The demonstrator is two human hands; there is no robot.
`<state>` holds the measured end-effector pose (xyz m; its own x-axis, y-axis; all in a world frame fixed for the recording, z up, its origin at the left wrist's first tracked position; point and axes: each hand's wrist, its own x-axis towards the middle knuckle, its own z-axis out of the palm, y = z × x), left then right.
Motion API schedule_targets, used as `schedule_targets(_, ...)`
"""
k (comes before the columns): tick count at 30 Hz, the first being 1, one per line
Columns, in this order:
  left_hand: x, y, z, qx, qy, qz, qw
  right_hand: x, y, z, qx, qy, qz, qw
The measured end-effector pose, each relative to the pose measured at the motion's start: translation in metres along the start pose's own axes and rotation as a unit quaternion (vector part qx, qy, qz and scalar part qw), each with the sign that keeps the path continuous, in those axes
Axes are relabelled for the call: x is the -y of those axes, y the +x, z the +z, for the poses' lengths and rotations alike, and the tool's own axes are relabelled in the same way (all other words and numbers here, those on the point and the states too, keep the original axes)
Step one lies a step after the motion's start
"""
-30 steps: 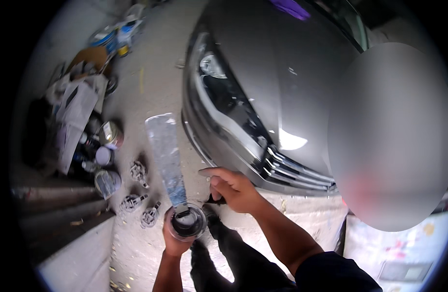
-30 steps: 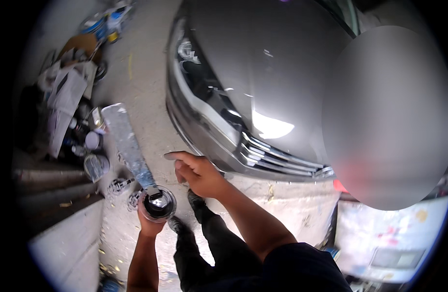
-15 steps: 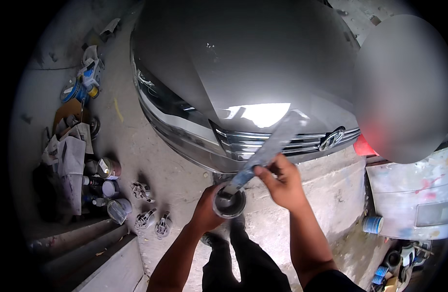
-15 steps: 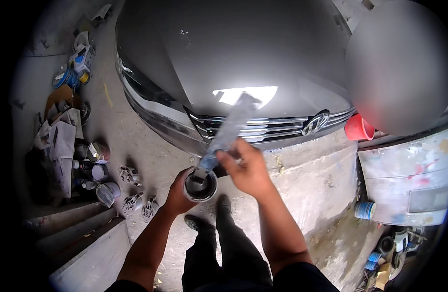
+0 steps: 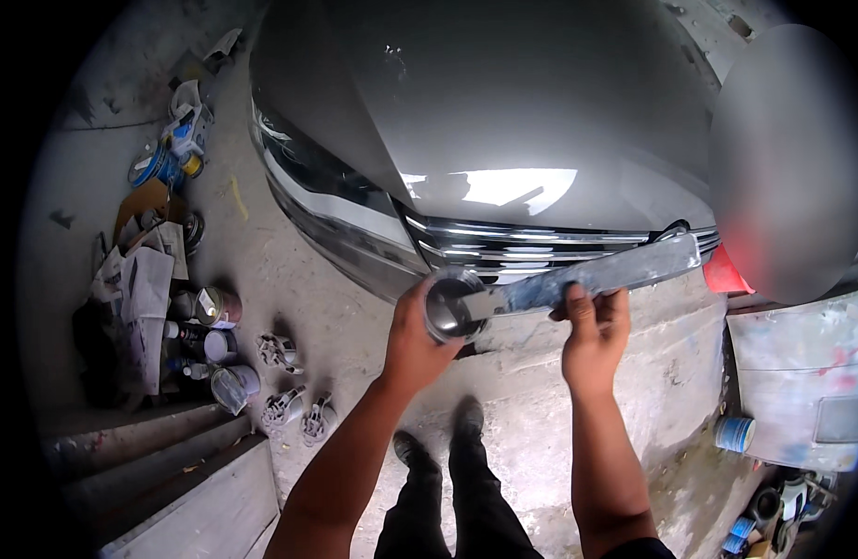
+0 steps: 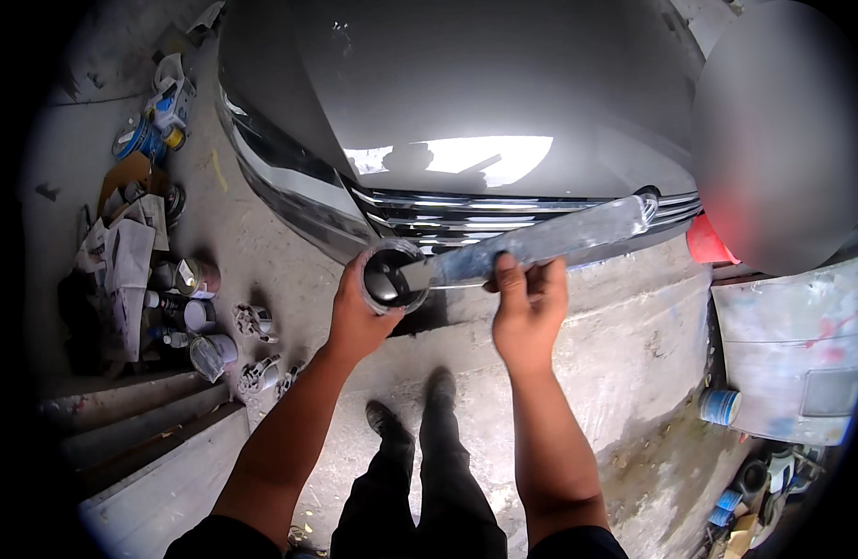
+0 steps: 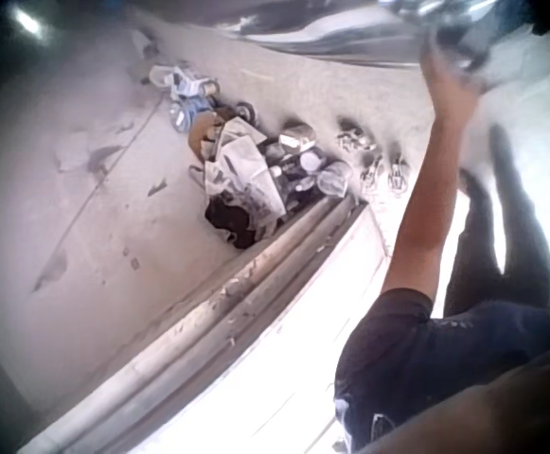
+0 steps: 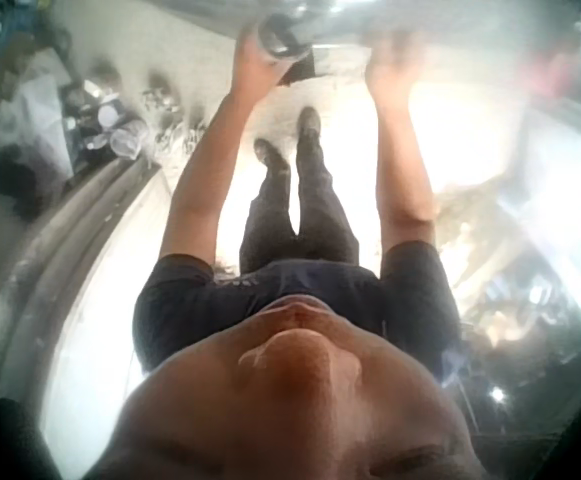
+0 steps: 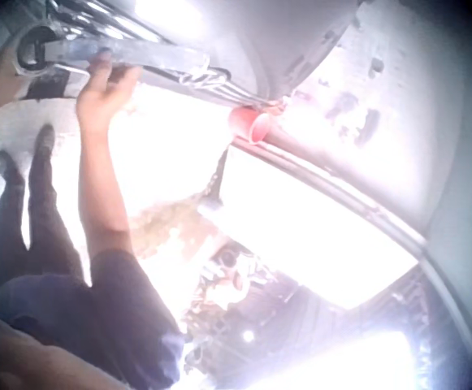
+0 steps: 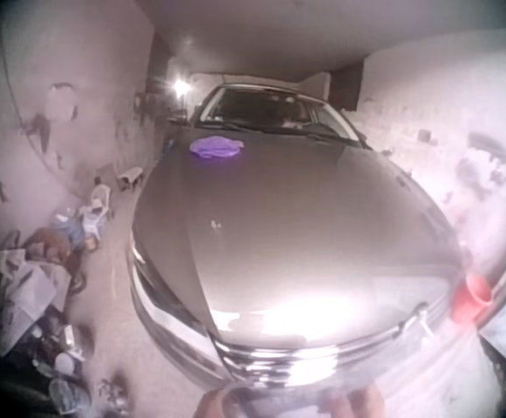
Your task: The person retrieves a paint can from a shelf in a cluttered workshop and walks toward a silver car. They open the can and use a metal stirrer to mix the contents, scraping the sides of the can to ensure the paint is well-blended.
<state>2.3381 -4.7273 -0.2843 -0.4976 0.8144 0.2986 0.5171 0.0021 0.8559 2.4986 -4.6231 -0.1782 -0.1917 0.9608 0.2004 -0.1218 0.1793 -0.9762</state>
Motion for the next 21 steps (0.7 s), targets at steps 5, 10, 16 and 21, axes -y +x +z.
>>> schedule_targets(5,-0.003,0.011,0.003,-0.022,-0.024,0.011,0.999,-0.011,0.019,-0.012,-0.005,0.017,-0.056,0.998)
schedule_targets(10,-0.004,0.024,0.008,0.007,0.051,0.033,0.998,-0.031,0.018,-0.006,0.02,0.008,-0.04,0.999)
schedule_targets(16,0.002,0.028,0.014,0.02,-0.012,-0.025,0.999,-0.034,0.031,-0.029,-0.042,0.059,0.041,0.997)
schedule_targets(21,0.002,0.036,0.02,-0.001,-0.037,-0.055,0.998,-0.045,0.043,-0.05,-0.075,0.133,0.052,0.987)
